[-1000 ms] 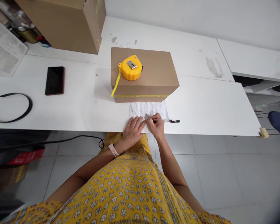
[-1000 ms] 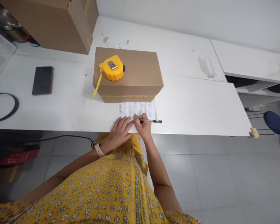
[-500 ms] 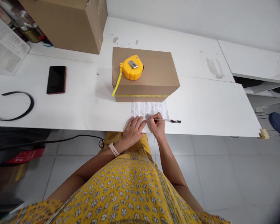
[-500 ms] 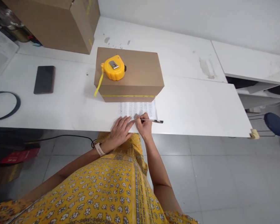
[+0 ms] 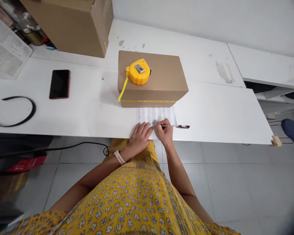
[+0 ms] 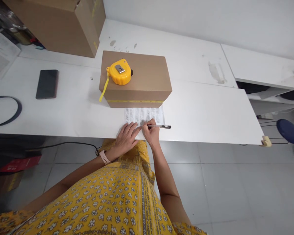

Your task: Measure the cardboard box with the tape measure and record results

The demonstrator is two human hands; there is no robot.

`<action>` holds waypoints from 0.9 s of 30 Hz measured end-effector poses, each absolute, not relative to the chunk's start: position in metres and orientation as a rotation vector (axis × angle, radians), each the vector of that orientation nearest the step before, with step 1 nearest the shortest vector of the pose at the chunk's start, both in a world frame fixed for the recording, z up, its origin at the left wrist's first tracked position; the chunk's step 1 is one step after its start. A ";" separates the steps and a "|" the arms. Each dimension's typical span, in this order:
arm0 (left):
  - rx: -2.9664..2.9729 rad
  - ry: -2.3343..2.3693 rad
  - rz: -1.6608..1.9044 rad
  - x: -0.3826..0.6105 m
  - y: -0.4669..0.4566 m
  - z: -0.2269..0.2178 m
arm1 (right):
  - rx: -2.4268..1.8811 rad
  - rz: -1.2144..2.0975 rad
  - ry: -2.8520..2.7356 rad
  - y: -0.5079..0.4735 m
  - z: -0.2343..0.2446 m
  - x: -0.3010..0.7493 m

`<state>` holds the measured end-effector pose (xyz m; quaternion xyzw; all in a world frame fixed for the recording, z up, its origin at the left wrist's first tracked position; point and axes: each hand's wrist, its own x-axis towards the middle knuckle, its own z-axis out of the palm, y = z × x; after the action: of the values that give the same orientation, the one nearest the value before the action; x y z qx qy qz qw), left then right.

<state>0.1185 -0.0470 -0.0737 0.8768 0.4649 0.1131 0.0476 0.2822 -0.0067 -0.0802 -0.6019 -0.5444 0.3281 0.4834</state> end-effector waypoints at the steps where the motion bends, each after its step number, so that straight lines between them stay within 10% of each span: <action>1: 2.673 1.418 0.345 0.119 -0.047 -0.074 | -1.470 0.795 -1.324 -0.006 -0.080 0.282; 27: 2.677 1.419 0.317 0.118 -0.047 -0.070 | -1.479 0.784 -1.256 -0.007 -0.077 0.281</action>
<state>0.1178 -0.0470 -0.0702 0.8778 0.4651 0.1041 0.0474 0.2806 -0.0073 -0.0774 -0.6118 -0.5195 0.3243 0.5006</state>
